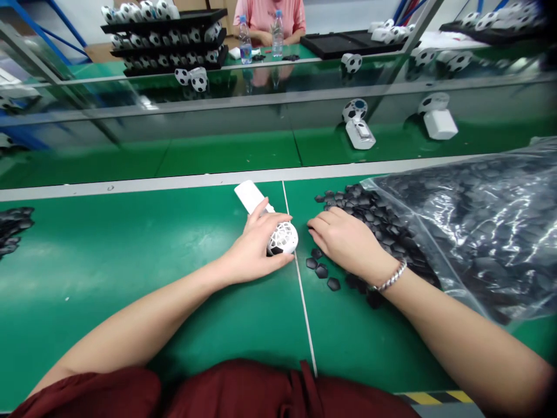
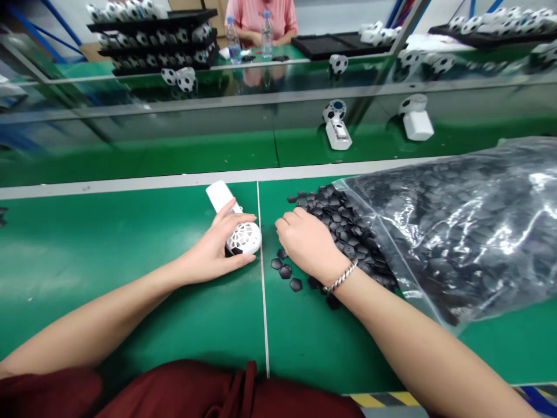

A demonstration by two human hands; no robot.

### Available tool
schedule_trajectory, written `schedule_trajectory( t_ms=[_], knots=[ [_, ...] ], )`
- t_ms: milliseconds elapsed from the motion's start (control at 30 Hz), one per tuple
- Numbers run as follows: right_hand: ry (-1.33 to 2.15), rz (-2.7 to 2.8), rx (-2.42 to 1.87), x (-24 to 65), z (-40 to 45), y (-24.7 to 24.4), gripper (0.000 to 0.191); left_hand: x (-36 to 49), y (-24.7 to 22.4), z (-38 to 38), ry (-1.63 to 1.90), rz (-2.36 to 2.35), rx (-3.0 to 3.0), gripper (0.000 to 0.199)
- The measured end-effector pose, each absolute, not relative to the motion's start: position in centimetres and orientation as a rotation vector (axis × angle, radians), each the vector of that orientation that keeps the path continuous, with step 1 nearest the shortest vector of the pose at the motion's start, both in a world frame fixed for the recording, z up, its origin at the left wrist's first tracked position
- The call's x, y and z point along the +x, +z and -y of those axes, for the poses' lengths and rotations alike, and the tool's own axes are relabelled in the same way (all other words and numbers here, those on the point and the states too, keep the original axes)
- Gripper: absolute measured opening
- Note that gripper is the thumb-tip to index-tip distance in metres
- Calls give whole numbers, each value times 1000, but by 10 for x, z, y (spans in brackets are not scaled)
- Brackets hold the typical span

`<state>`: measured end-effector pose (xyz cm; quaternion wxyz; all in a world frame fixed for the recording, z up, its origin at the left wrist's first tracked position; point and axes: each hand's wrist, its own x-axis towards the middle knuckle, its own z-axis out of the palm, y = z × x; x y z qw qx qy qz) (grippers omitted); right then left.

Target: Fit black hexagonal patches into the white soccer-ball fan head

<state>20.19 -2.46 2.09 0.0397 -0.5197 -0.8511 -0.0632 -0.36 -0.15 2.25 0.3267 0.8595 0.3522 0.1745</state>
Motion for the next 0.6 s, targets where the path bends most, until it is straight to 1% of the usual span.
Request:
schedule_trajectory(
  t_ms=[67,133,267,333,433,600],
  knots=[
    [-182,2566,-1591,203,23,20,20,-6,24,-4,415,-767,2243,58],
    [-8,2429,-1588,205,23,20,19,-9,27,-9,374,-672,2218,58],
    [678,2051,-1438,202,28,30,11,-11,28,-11,389,-660,2187,60],
    [916,1969,-1310,196,32,34,10,-10,26,-10,417,-659,2178,59],
    [1060,1930,-1243,187,35,33,8,-8,23,-8,476,-677,2149,58],
    [1046,1839,-1230,182,35,23,8,-3,22,-5,532,-749,2138,48]
  ],
)
